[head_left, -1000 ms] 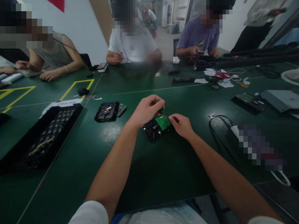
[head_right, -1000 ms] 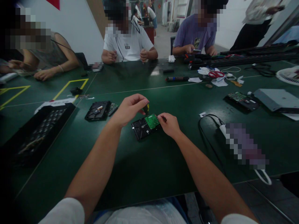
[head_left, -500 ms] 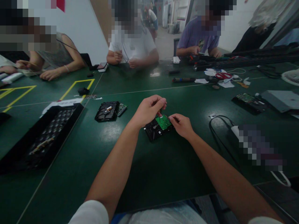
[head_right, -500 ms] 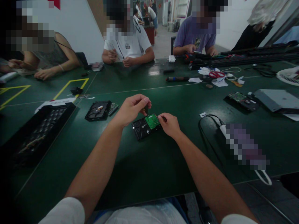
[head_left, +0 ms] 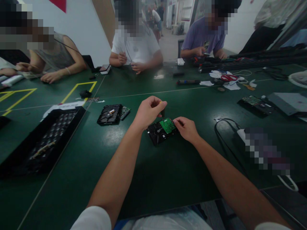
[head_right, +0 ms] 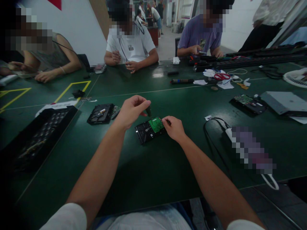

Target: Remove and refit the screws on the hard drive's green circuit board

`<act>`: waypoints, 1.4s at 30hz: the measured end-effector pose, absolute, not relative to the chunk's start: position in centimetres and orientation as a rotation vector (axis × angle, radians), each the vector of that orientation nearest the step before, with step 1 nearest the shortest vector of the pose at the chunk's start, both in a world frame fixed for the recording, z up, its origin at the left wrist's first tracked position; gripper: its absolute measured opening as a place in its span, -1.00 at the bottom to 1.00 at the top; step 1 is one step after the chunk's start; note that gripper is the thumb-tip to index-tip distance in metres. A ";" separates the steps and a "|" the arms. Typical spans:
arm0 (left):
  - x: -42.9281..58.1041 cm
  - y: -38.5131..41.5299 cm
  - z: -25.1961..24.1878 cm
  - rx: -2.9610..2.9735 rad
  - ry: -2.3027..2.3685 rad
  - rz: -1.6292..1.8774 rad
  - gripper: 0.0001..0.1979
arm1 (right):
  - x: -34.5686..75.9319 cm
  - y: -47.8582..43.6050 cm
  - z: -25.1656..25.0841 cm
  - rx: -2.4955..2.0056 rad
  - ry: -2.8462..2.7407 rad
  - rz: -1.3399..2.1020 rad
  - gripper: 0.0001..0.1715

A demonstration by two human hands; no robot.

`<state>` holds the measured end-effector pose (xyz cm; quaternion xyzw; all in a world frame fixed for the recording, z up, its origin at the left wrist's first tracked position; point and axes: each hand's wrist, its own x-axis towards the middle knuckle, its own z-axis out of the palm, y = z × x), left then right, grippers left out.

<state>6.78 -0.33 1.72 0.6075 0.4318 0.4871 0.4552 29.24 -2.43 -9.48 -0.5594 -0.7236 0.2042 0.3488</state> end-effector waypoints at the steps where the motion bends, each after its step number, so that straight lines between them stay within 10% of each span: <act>1: 6.9 -0.5 1.7 1.512 1.058 1.190 -0.77 | 29.2 -2.4 -9.5 -1.444 -1.873 0.531 -0.68; 42: 6.9 -0.2 1.2 1.755 1.040 1.180 -0.67 | 29.1 -2.5 -9.5 -1.452 -1.852 0.538 -0.71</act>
